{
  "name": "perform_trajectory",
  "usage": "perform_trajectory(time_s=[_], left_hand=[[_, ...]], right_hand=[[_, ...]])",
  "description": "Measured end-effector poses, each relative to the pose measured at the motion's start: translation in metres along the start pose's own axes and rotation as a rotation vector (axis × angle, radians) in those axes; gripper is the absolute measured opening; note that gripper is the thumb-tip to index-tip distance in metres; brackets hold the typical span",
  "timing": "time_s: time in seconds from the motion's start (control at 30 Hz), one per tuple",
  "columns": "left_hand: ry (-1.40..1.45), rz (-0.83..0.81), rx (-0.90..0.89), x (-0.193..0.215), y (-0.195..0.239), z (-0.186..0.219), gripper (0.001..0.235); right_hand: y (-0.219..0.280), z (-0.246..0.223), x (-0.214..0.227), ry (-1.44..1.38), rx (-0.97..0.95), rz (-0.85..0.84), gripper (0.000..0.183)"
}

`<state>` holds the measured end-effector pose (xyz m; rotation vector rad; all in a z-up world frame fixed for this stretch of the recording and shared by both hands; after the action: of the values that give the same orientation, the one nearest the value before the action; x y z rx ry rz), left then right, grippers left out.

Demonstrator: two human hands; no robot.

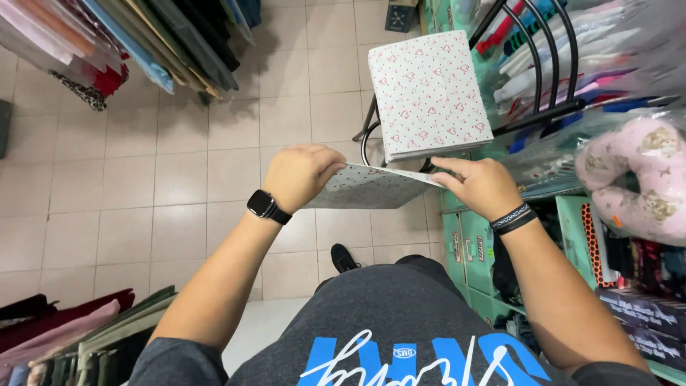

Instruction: Manually assembling paper gift bags by folding patterned paper and applying glue to the edges.

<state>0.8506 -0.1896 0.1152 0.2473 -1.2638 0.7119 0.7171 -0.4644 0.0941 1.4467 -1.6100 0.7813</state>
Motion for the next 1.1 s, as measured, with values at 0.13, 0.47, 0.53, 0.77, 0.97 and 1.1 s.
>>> perform_trajectory(time_s=[0.13,0.47,0.53,0.77,0.97,1.1], left_hand=[[0.017,0.069,-0.015,0.026,-0.044,-0.005,0.007],[0.003,0.085,-0.025,0.055,-0.148,-0.044,0.005],[0.105,0.086,-0.211,0.055,-0.168,-0.051,0.011],[0.303,0.097,-0.132,0.063,-0.239,-0.074,0.006],[0.251,0.446,-0.238,0.078,-0.279,-0.050,0.011],[0.274,0.622,-0.354,0.075,-0.269,-0.019,0.014]], right_hand=[[-0.026,0.013,0.013,-0.023,0.045,0.091,0.028],[-0.106,0.052,0.077,0.232,0.235,0.305,0.014],[-0.125,0.056,0.096,0.434,0.371,0.358,0.015],[-0.193,0.100,0.151,0.476,0.408,0.563,0.015],[-0.218,0.120,0.183,0.085,0.490,0.763,0.012],[-0.214,0.140,0.177,-0.426,0.403,0.829,0.017]])
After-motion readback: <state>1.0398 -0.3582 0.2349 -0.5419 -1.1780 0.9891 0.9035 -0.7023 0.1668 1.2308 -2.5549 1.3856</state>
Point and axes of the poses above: each hand's wrist, its own y-axis away from the middle knuckle, its own x-axis out of the back of the hand, z = x × y, the point moved 7 cm from there along -y, towards the middle knuckle, and after that the axes turned 2 degrees about x, right-handed, at the moved point
